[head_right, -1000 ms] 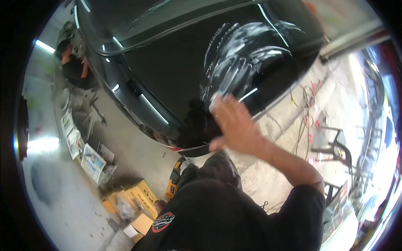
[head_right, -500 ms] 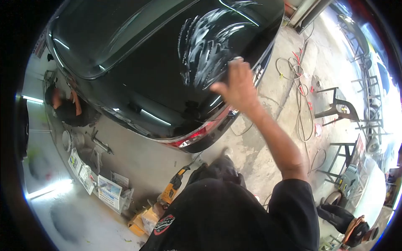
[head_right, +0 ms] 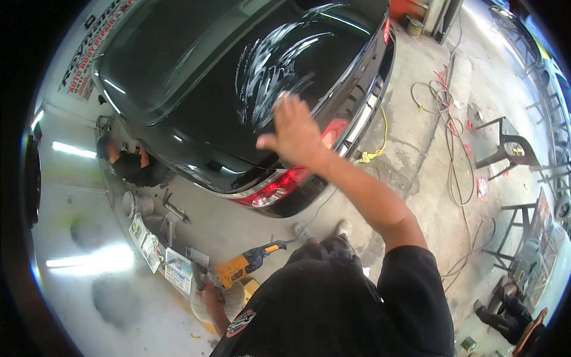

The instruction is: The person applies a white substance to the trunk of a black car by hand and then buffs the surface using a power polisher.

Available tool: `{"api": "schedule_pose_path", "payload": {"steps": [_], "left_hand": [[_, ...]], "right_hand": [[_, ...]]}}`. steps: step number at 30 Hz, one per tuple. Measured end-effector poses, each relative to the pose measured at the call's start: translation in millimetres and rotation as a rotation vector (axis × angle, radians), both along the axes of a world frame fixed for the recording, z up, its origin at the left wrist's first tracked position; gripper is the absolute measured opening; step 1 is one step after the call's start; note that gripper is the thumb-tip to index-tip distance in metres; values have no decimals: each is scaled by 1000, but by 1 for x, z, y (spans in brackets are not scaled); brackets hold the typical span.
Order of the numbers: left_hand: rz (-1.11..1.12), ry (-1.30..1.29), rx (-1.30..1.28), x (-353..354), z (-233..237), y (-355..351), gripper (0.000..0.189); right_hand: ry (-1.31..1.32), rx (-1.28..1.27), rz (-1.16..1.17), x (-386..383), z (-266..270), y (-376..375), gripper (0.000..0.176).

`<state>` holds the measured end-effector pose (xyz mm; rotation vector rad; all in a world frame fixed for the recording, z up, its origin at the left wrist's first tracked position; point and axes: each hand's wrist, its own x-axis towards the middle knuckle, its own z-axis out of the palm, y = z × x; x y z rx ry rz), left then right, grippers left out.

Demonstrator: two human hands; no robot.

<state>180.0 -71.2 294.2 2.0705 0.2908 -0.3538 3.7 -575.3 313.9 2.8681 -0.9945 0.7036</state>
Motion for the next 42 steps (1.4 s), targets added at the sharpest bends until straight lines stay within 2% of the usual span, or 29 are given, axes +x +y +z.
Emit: {"api": "schedule_pose_path", "payload": {"steps": [1, 3, 5, 6, 7, 9, 11, 13, 14, 16, 19, 20, 21, 24, 25, 26, 27, 29, 31, 33, 35, 36, 38, 39, 40, 41, 42], "left_hand": [[-13, -12, -24, -7, 21, -6, 15], [-43, -39, -72, -23, 60, -20, 16], [-127, -138, -101, -36, 86, -27, 17], [-168, -186, -115, -44, 99, -31, 18], [-224, -181, -123, -58, 118, -39, 18], [-327, -189, -172, -76, 156, -56, 18], [-464, -351, -169, -89, 173, -71, 17], [-590, -453, -157, -106, 193, -90, 16], [-654, -473, -138, -119, 208, -103, 15], [-771, -488, -97, -135, 226, -118, 18], [-966, -498, -41, -151, 240, -138, 23], [-1099, -613, -104, -147, 234, -140, 24], [-1116, -613, -112, -152, 238, -145, 23], [-1189, -639, -157, -160, 242, -165, 21], [-1217, -590, -217, -155, 236, -170, 21], [-1227, -545, -279, -152, 230, -174, 21], [-1260, -514, -281, -148, 227, -178, 21], [-1332, -520, -321, -143, 215, -189, 20], [-1362, -525, -416, -148, 207, -203, 19], [-1385, -480, -536, -153, 204, -216, 19], [-1445, -480, -523, -153, 205, -229, 20], [-1480, -481, -514, -153, 206, -238, 21], [-1429, -522, -560, -153, 197, -257, 23], [-1408, -539, -582, -153, 194, -268, 24], [-1363, -467, -508, -151, 197, -283, 23], [-1344, -399, -595, -149, 194, -292, 22], [-1323, -327, -682, -146, 185, -298, 22]], "right_hand": [[-6, 101, 116, 1, 2, 25, 100], [-75, 84, 255, 1, -16, 40, 97], [-13, 127, 201, -11, 8, 16, 90], [-96, 95, 30, -14, 12, 0, 79], [-204, 51, -43, -22, 7, -18, 74], [-352, -36, 36, -23, 20, -18, 72], [-428, 40, 181, -7, 22, 11, 69], [-565, 267, 370, 11, 30, 36, 63], [-673, 476, 422, 21, 38, 47, 63], [-728, 787, 488, 46, 43, 56, 69], [-811, 1506, 494, 65, 48, 75, 76], [-822, 1841, 704, 73, 41, 69, 76], [-859, 2124, 614, 57, 55, 71, 75], [-935, 2371, 656, 30, 36, 63, 69], [-933, 2183, 661, 11, 44, 67, 69], [-828, 2008, 514, -7, 66, 72, 67], [-649, 1691, 479, -12, 58, 63, 62], [-775, 1594, 232, -22, 44, 62, 59], [-765, 1396, 138, -42, 38, 48, 63], [-688, 1275, 45, -65, 6, 19, 67], [-752, 1223, 70, -94, -26, 4, 61], [-735, 1030, 143, -117, -40, 17, 55], [-954, 1563, 174, -173, -59, 53, 41], [-435, 1078, 40, -195, -23, 89, 50], [-635, 1337, 190, -230, -63, 103, 70], [-824, 1612, 320, -264, -102, 118, 92], [-768, 1637, 323, -276, -111, 134, 106]]}}
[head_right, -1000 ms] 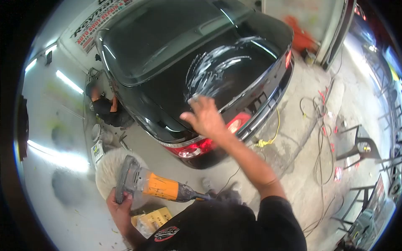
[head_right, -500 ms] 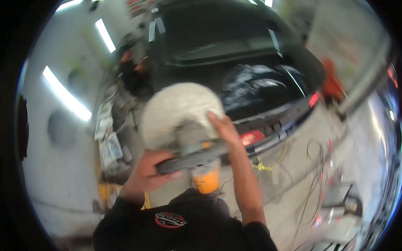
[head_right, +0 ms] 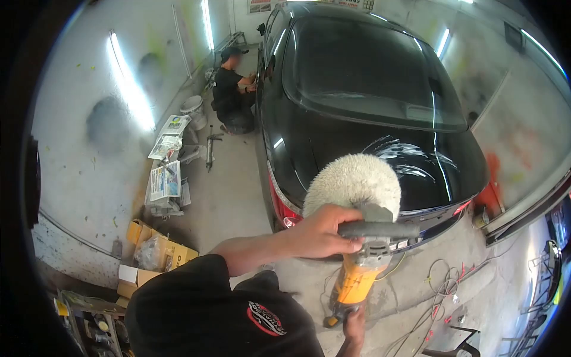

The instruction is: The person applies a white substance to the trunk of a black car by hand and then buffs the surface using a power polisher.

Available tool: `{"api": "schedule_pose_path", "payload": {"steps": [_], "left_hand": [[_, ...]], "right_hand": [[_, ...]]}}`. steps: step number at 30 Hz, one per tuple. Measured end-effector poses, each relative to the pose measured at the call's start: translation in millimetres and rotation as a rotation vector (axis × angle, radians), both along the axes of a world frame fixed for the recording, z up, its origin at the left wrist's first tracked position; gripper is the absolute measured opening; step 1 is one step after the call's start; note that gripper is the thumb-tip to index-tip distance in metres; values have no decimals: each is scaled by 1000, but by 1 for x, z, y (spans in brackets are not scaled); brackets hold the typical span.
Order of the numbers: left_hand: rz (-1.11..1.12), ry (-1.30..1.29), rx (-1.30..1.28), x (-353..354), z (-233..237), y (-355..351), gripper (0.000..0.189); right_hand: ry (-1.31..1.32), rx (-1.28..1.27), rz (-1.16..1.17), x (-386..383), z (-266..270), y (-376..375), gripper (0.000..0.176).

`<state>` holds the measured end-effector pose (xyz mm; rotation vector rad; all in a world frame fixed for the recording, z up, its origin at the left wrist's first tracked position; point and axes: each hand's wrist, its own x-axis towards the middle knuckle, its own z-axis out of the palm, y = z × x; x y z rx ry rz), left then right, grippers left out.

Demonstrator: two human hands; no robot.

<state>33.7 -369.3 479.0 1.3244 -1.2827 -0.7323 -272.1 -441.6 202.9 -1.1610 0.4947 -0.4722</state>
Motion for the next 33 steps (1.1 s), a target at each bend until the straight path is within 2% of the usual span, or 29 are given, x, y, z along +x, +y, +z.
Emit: {"api": "schedule_pose_path", "payload": {"steps": [2, 4, 6, 8, 12, 13, 14, 15, 16, 19, 20, 23, 24, 27, 33], "left_hand": [[-16, 148, 3, 3, -4, -7, 17], [11, 201, 18, 8, -4, -10, 15], [34, 290, 8, 17, -8, -10, 14], [132, 236, 23, 27, -7, -5, 11], [282, 296, 160, 55, 12, 13, 16], [334, 318, 168, 65, 10, 17, 16], [396, 332, 171, 75, 11, 22, 16], [430, 349, 150, 82, 14, 25, 16], [480, 369, 123, 88, 18, 31, 17], [484, 363, 104, 114, 26, 45, 19], [503, 369, 99, 122, 28, 49, 19], [537, 357, 87, 149, 26, 55, 18], [539, 347, 83, 154, 28, 56, 17], [530, 319, 104, 167, 29, 54, 16], [523, 250, 203, 161, 32, 37, 21]], "right_hand": [[102, -168, -43, -13, 25, 10, 122], [193, -196, -129, -8, 73, 28, 131], [275, -271, -159, 6, 103, 32, 136], [298, -297, -120, 18, 119, 29, 140], [181, -221, 7, 51, 135, 16, 138], [236, -220, 41, 63, 153, 14, 137], [302, -389, 93, 70, 150, 11, 135], [300, -343, 115, 80, 156, 10, 133], [412, -472, 163, 88, 161, 9, 128], [486, -415, 266, 119, 189, 5, 125], [428, -441, 253, 127, 187, 6, 121], [486, -270, 341, 152, 196, 3, 128], [512, -298, 365, 158, 201, 2, 126], [449, -382, 325, 165, 190, 5, 118], [394, -348, 347, 157, 177, -2, 117]]}}
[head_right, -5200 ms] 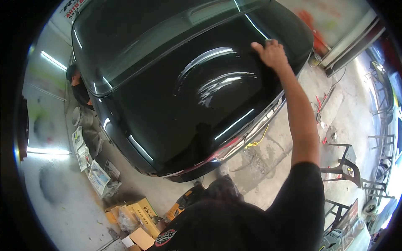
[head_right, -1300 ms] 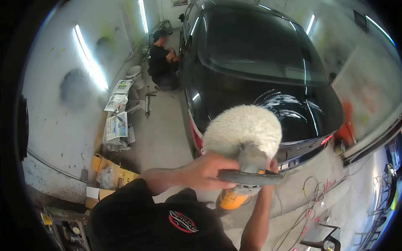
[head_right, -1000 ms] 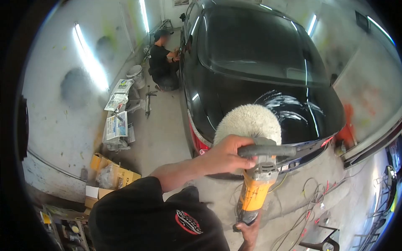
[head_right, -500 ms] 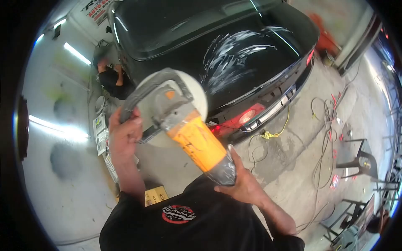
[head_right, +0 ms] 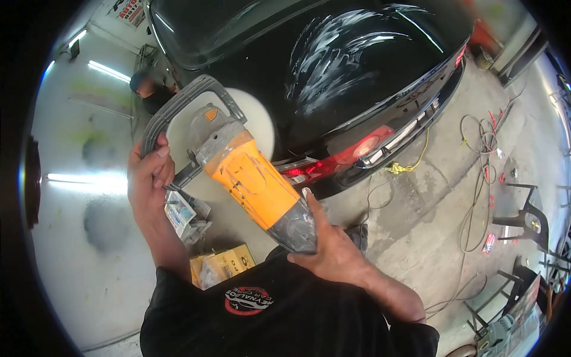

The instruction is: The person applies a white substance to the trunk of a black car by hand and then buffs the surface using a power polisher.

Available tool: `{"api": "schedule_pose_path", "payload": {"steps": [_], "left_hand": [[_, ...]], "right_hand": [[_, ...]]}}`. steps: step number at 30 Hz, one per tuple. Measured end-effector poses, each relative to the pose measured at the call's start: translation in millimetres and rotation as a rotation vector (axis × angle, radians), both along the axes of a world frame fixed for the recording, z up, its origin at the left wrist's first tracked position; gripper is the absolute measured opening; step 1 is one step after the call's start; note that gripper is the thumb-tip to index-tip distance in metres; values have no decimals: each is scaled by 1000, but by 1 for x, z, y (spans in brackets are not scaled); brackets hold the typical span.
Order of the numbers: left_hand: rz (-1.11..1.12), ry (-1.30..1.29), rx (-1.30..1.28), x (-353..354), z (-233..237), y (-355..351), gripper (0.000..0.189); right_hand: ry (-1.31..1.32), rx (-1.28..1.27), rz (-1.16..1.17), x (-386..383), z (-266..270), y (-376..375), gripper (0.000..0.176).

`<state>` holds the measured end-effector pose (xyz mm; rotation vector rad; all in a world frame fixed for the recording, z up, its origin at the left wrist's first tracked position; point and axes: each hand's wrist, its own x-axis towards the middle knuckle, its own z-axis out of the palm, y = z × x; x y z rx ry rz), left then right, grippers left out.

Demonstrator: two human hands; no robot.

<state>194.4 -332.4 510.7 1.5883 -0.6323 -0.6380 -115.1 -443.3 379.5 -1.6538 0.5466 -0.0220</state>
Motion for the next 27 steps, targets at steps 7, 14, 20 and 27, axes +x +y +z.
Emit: {"api": "schedule_pose_path", "payload": {"steps": [7, 14, 20, 27], "left_hand": [[37, -12, 58, -40, -8, -51, 17], [2, -65, 107, -82, -7, -103, 16], [-108, -68, 121, -110, -5, -156, 19], [-215, -112, 145, -134, -6, -221, 21]], "right_hand": [[-36, 240, -11, -39, -6, -35, 121], [-137, 293, -86, -83, -19, -63, 118], [-169, 296, -184, -113, -18, -86, 118], [-289, 415, -369, -133, -18, -102, 118]]}}
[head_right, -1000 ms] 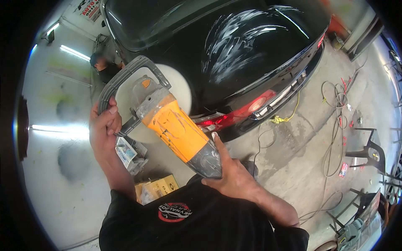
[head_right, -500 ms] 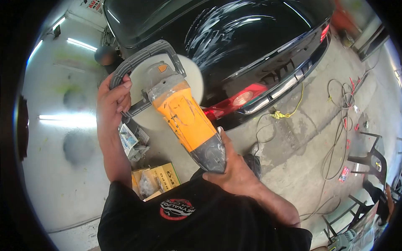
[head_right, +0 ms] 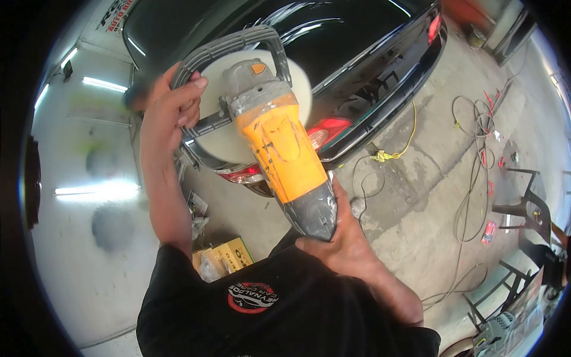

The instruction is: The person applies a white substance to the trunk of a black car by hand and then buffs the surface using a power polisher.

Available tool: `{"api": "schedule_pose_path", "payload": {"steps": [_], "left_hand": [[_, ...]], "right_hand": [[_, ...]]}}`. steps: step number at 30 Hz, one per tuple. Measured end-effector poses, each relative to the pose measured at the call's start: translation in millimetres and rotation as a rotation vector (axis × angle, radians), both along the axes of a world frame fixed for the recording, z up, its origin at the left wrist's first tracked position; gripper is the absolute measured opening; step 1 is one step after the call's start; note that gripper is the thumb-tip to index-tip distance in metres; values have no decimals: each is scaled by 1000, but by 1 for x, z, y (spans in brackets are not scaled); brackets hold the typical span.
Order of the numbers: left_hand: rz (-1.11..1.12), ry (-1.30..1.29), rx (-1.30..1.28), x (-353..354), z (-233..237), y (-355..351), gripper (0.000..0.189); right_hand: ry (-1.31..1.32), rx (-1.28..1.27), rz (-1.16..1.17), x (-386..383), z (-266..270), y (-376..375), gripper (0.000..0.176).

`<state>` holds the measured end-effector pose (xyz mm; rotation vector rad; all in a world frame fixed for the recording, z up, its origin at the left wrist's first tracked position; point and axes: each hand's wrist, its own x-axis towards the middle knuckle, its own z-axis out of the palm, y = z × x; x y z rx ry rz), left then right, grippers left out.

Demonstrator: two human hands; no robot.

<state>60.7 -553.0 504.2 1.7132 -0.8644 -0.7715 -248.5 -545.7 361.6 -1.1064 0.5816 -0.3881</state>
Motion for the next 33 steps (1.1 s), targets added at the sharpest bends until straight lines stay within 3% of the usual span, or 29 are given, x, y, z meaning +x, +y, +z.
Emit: {"api": "schedule_pose_path", "payload": {"steps": [8, 16, 24, 30, 33], "left_hand": [[-139, 117, -178, 6, -31, -6, 18], [155, 60, -414, 34, -63, 89, 19], [402, -30, -354, 44, -53, 162, 23], [426, -13, -279, 31, -47, 145, 22], [397, 3, -248, 19, -42, 111, 20]], "right_hand": [[20, -68, -54, -7, -7, -1, 120], [187, -167, 205, 23, 0, 18, 117], [201, -223, 456, 62, 1, 26, 116], [208, -199, 437, 46, 6, 15, 117], [137, -85, 306, 32, 11, 6, 118]]}}
